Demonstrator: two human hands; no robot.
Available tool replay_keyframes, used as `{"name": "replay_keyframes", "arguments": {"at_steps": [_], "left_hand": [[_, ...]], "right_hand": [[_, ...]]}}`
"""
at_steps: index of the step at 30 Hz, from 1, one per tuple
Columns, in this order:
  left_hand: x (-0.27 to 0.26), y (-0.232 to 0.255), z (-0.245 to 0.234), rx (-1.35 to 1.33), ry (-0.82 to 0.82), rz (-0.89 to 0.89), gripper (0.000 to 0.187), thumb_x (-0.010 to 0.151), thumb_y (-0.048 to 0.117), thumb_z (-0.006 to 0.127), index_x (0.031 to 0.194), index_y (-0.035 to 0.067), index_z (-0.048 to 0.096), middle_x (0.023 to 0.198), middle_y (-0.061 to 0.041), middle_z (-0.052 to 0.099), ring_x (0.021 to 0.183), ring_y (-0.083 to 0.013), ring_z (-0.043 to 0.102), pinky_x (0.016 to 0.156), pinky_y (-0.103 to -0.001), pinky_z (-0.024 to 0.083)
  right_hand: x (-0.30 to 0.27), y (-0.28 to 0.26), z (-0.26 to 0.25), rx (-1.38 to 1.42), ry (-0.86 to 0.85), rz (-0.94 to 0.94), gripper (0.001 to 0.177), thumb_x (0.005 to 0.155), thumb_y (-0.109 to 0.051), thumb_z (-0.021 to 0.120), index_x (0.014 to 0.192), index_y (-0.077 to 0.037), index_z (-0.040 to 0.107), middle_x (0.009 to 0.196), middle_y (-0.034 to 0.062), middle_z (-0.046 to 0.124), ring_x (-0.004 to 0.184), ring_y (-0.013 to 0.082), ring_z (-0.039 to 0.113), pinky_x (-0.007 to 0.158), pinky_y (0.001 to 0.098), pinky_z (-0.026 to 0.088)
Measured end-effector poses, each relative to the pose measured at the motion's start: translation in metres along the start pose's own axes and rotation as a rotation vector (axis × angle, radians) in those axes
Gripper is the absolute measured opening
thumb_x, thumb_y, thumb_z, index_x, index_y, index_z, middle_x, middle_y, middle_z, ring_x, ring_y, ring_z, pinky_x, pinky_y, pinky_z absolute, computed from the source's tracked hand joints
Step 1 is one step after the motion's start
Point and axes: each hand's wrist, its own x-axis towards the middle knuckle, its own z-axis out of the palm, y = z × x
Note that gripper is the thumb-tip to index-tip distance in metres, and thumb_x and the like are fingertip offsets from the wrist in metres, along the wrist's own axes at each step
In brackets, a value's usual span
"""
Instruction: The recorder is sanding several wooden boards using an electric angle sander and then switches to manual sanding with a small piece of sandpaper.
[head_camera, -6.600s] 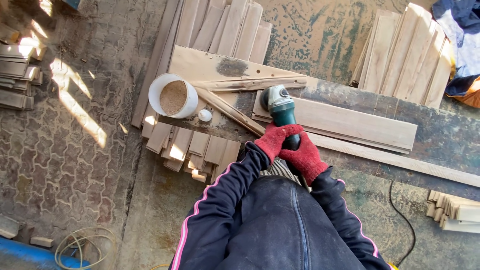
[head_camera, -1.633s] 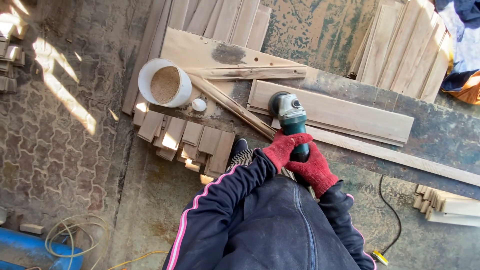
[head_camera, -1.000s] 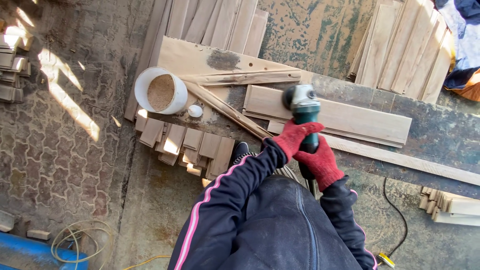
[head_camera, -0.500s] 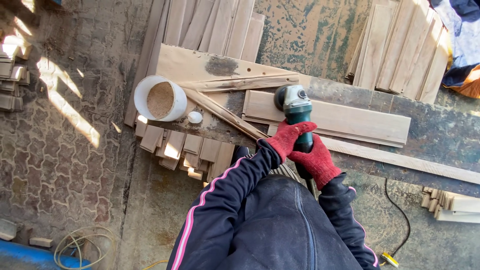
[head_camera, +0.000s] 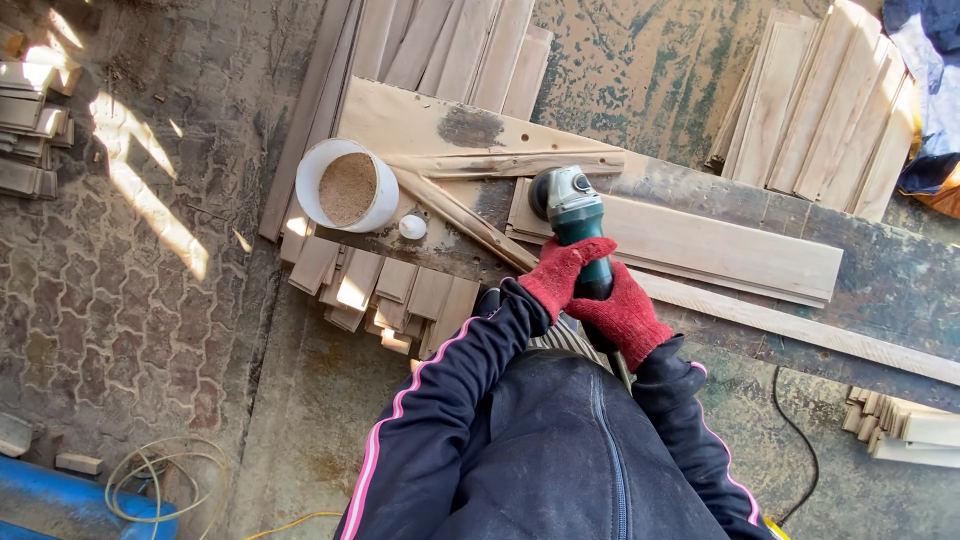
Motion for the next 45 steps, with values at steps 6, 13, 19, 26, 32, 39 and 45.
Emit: {"name": "replay_keyframes", "arguments": {"at_steps": [6,13,19,26,32,39,45], "left_hand": [[-0.019,0.017,-0.005,0.104,-0.02,0.018,0.085,0.058,0.044,0.095,0.127,0.003,0.065,0.105,-0.025,0.07,0.112,-0.0443,0.067,0.097,-0.056,0.056],[0.006,-0.001,0.001,0.006,-0.023,0.001,0.079,0.058,0.033,0.099,0.123,0.003,0.066,0.099,-0.023,0.071,0.102,-0.0392,0.071,0.089,-0.054,0.059],[-0.009,-0.004,0.014,-0.064,-0.069,-0.003,0.074,0.058,0.026,0.099,0.12,0.001,0.066,0.096,-0.022,0.071,0.097,-0.0361,0.072,0.086,-0.051,0.061],[0.014,0.002,-0.012,-0.055,0.026,-0.028,0.091,0.059,0.033,0.1,0.133,0.002,0.059,0.105,-0.027,0.068,0.104,-0.0419,0.069,0.082,-0.056,0.062],[0.0,0.009,-0.003,-0.036,0.048,-0.04,0.091,0.057,0.034,0.1,0.132,0.001,0.059,0.106,-0.028,0.067,0.106,-0.0442,0.068,0.085,-0.057,0.061],[0.004,-0.012,0.042,0.029,-0.041,0.004,0.077,0.058,0.029,0.099,0.122,0.002,0.067,0.098,-0.023,0.072,0.1,-0.042,0.071,0.085,-0.055,0.062],[0.004,-0.04,0.097,0.057,-0.138,-0.049,0.071,0.056,0.023,0.095,0.118,0.002,0.068,0.095,-0.02,0.072,0.097,-0.0363,0.072,0.088,-0.053,0.058]], "right_hand": [[-0.001,-0.008,0.006,-0.012,-0.017,0.014,0.087,0.056,-0.048,0.095,0.132,-0.021,0.061,0.115,0.0177,0.071,0.118,0.0377,0.066,0.101,0.0482,0.05],[-0.013,-0.015,-0.003,0.023,-0.014,0.027,0.088,0.057,-0.046,0.093,0.133,-0.02,0.06,0.116,0.0189,0.07,0.119,0.0389,0.065,0.102,0.0492,0.05],[-0.002,0.018,-0.004,0.007,0.006,0.066,0.089,0.054,-0.049,0.095,0.132,-0.022,0.06,0.114,0.0176,0.07,0.118,0.038,0.065,0.101,0.0484,0.05],[-0.001,-0.019,-0.004,-0.027,-0.062,0.007,0.092,0.055,-0.049,0.093,0.136,-0.022,0.058,0.119,0.018,0.07,0.121,0.0384,0.064,0.105,0.0492,0.05],[-0.003,-0.016,-0.006,-0.075,-0.083,0.005,0.091,0.057,-0.051,0.092,0.136,-0.02,0.058,0.121,0.0194,0.07,0.122,0.039,0.064,0.106,0.0502,0.05],[-0.005,0.021,-0.027,0.014,-0.002,0.087,0.087,0.056,-0.051,0.092,0.132,-0.022,0.059,0.117,0.0185,0.071,0.119,0.0387,0.065,0.103,0.0495,0.051],[-0.01,0.081,-0.048,0.169,0.14,0.173,0.087,0.053,-0.046,0.093,0.129,-0.017,0.06,0.112,0.0238,0.069,0.115,0.042,0.065,0.099,0.0521,0.051]]}}
